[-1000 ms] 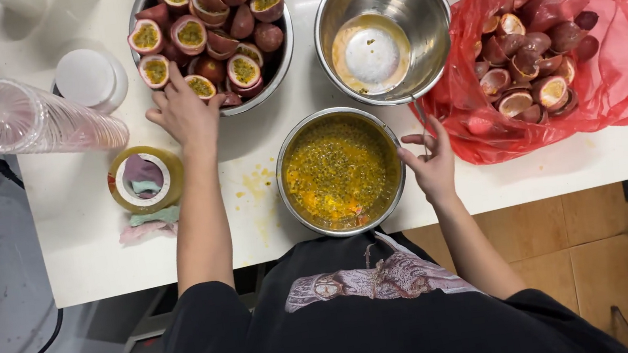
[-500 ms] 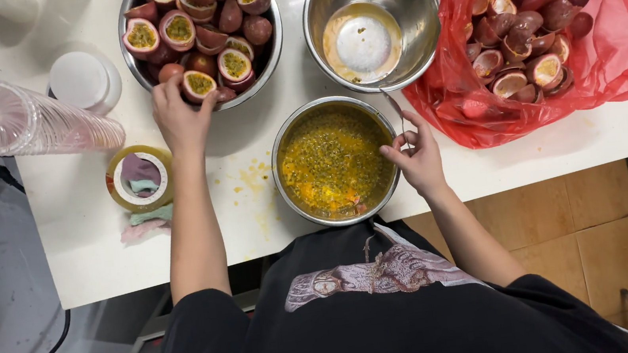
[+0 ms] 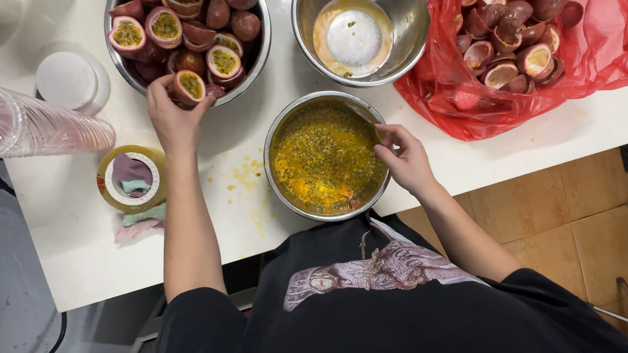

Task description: Extracting pulp from halved passion fruits using a spoon and collecting it in a metal bowl.

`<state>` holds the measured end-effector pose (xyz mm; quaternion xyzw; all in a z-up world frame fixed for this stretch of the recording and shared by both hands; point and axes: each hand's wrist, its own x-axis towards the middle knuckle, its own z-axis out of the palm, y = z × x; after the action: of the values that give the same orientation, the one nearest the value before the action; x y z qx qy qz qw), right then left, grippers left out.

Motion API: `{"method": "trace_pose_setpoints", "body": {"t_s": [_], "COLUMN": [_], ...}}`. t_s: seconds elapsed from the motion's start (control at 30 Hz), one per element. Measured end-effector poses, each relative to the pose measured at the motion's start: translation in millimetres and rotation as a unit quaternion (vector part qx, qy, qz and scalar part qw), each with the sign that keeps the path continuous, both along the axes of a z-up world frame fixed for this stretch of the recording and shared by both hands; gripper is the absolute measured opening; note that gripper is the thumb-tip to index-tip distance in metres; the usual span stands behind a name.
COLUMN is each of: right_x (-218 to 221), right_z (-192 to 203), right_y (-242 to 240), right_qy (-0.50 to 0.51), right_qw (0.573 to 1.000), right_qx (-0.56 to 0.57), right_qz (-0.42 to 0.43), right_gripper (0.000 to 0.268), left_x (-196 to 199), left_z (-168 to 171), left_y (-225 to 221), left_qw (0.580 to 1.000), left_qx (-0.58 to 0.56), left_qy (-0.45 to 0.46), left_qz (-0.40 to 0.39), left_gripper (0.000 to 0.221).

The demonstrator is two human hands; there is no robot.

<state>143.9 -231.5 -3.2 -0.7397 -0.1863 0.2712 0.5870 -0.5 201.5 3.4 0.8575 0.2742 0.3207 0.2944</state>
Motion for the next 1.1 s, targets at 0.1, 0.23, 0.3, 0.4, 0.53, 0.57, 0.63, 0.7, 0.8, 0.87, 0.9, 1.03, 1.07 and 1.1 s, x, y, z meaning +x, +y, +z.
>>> {"method": "trace_pose_setpoints", "body": {"t_s": [0.1,0.23,0.3,0.4,0.53,0.57,0.63,0.7,0.8,0.87,0.9,1.03,1.07,1.1], "right_x": [-4.6,-4.8,-2.2,0.5,16.2,17.7,20.6,18.6,21.3,17.9,16.3,11.7,12.7,13.8], "right_z": [21.6,57.2,70.5,109.2,115.5,116.6,123.0,132.4,128.4,136.3,140.2,154.0,152.6,151.1], "right_y": [4.9,11.1,15.1,26.5,40.7,40.5,44.3,45.0,45.6,47.1,47.9,44.3,42.8,41.4], "right_qy": [0.002,-0.026,-0.087,-0.217,-0.241,-0.278,-0.318,-0.324,-0.356,-0.37,-0.383,-0.386,-0.389,-0.392], "right_qw": [1.0,0.999,0.991,0.96,0.944,0.928,0.909,0.905,0.892,0.888,0.883,0.883,0.882,0.88], "right_qx": [-0.009,0.016,0.038,0.006,-0.015,-0.008,0.003,-0.025,-0.002,-0.016,-0.03,-0.057,-0.05,-0.044], "right_qz": [0.022,0.039,0.099,0.176,0.225,0.247,0.271,0.275,0.279,0.274,0.269,0.262,0.262,0.262], "right_gripper": [0.039,0.042,0.038,0.038,0.034,0.035,0.036,0.035,0.036,0.035,0.034,0.034,0.034,0.033], "left_x": [-2.5,3.6,3.4,3.6,6.7,7.1,7.9,5.8,8.6,8.6,8.8,12.1,12.5,13.0], "left_z": [-0.4,32.7,41.1,65.9,86.5,89.5,92.8,90.6,92.0,96.6,99.1,110.7,110.5,110.3], "left_y": [-13.6,-72.8,-104.6,-144.2,-166.1,-169.3,-170.4,-172.2,-171.8,-171.6,-171.3,-173.0,-173.6,-174.1], "left_qw": [0.997,0.989,0.99,0.969,0.932,0.93,0.929,0.926,0.929,0.928,0.928,0.927,0.929,0.931], "left_qx": [-0.069,-0.102,-0.072,-0.179,-0.274,-0.267,-0.257,-0.245,-0.222,-0.22,-0.217,-0.213,-0.207,-0.2], "left_qy": [-0.016,-0.101,-0.054,0.037,0.082,0.079,0.073,0.067,0.064,0.064,0.064,0.072,0.074,0.077], "left_qz": [0.021,-0.031,-0.108,-0.164,-0.222,-0.241,-0.256,-0.278,-0.29,-0.293,-0.296,-0.301,-0.299,-0.297], "left_gripper": [0.073,0.09,0.081,0.075,0.075,0.078,0.082,0.08,0.074,0.073,0.073,0.071,0.069,0.067]}}
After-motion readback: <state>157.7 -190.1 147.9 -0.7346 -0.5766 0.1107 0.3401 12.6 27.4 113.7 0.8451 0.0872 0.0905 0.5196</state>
